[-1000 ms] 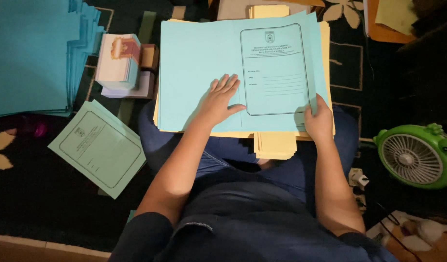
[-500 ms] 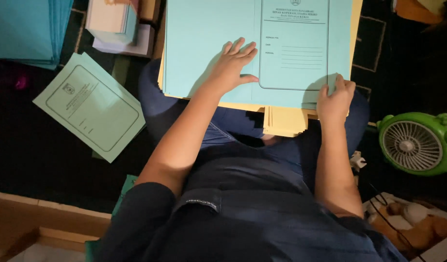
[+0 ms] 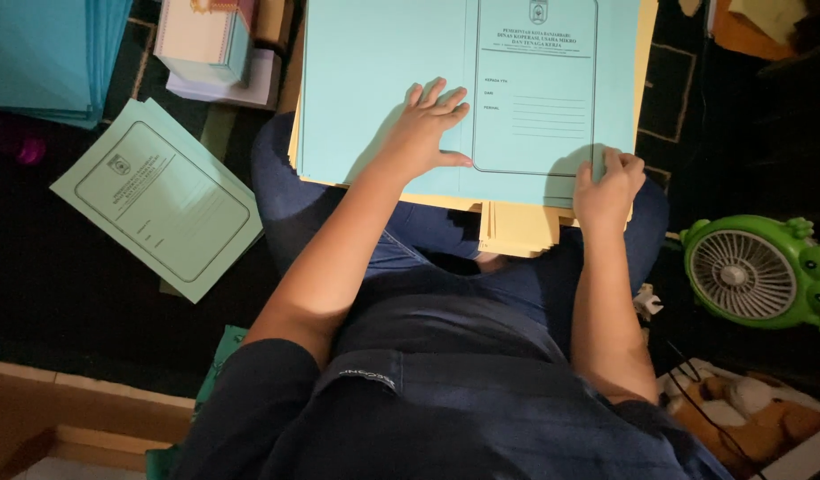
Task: The person sits on the floor and repeatedly folds light blue documents in half by hand. They place each folded document into a stack on their lap, continuing the process with multiple sheets from a pile on the floor.
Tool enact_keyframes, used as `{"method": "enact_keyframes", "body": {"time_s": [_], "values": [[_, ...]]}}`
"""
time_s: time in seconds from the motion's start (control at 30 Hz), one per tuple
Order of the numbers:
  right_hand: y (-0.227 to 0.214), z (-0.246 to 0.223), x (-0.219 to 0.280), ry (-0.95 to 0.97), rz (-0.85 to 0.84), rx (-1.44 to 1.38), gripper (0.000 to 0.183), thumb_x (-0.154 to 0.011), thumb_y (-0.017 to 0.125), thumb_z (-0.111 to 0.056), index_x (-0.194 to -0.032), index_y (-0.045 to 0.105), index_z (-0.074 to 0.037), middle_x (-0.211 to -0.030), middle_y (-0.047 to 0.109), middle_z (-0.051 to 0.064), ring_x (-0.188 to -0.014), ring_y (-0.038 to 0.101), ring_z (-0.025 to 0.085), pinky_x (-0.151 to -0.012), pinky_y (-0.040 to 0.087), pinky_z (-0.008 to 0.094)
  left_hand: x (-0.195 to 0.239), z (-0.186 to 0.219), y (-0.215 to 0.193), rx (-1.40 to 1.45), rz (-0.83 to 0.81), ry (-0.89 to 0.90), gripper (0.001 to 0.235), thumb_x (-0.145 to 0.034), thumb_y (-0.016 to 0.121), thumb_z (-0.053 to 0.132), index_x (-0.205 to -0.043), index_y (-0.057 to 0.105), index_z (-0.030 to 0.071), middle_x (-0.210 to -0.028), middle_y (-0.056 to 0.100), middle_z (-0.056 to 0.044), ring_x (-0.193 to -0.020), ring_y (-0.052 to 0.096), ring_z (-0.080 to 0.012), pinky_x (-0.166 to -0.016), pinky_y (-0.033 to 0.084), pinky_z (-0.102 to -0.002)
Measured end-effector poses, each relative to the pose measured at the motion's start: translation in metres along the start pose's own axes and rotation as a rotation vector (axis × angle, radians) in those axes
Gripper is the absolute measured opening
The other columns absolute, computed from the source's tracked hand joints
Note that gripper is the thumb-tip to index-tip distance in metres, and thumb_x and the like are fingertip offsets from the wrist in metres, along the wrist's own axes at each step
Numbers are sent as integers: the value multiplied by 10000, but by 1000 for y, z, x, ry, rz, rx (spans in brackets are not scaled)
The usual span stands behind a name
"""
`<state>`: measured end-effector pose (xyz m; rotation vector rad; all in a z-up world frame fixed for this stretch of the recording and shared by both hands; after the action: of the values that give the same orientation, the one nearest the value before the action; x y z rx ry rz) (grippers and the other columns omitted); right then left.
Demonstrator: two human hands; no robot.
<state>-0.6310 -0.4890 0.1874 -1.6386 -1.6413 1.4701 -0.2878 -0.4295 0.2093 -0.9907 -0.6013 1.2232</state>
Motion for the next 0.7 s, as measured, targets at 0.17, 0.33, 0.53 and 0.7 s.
{"method": "enact_keyframes", "body": {"time_s": [0.17, 0.33, 0.53, 0.7], "values": [[-21, -23, -9, 252, -188, -159, 423, -1056, 601, -153, -1416, 529, 55, -1247, 462, 227, -1185, 435, 409, -968, 416, 558, -1, -2, 3, -2, 11, 5, 920, -850, 774, 649, -1498, 517, 50, -1633, 382, -100, -1534, 192, -375, -1224, 100, -617], [-21, -17, -16, 348, -281, -65, 457, -1061, 612, -213, -1380, 487, 89, -1142, 445, 209, -1059, 435, 389, -831, 426, 529, -3, -4, 5, 24, 17, -9, 929, -829, 796, 637, -1488, 528, 41, -1628, 391, -96, -1535, 194, -372, -1228, 86, -621], [-39, -42, -22, 478, -364, -195, 483, -1041, 543, -280, -1403, 494, 37, -1146, 447, 141, -935, 463, 287, -758, 429, 448, -4, -4, 5, 3, 7, -7, 937, -823, 782, 660, -1483, 526, 48, -1624, 401, -100, -1536, 193, -363, -1222, 75, -619], [-28, -23, -23, 344, -358, -164, 595, -1085, 572, -312, -1464, 494, 140, -1279, 476, 279, -1163, 477, 402, -822, 452, 574, -3, -3, 6, -6, 15, 0, 935, -825, 782, 658, -1479, 534, 39, -1619, 407, -112, -1530, 214, -368, -1217, 90, -631]]}}
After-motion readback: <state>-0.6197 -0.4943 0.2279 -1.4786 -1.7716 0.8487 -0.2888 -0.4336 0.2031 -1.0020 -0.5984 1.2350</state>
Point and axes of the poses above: each hand's wrist, its own x-axis away from the middle knuckle, its own y-axis out of the palm, z = x × y, the point moved 6 cm from there along -x, towards the middle knuckle
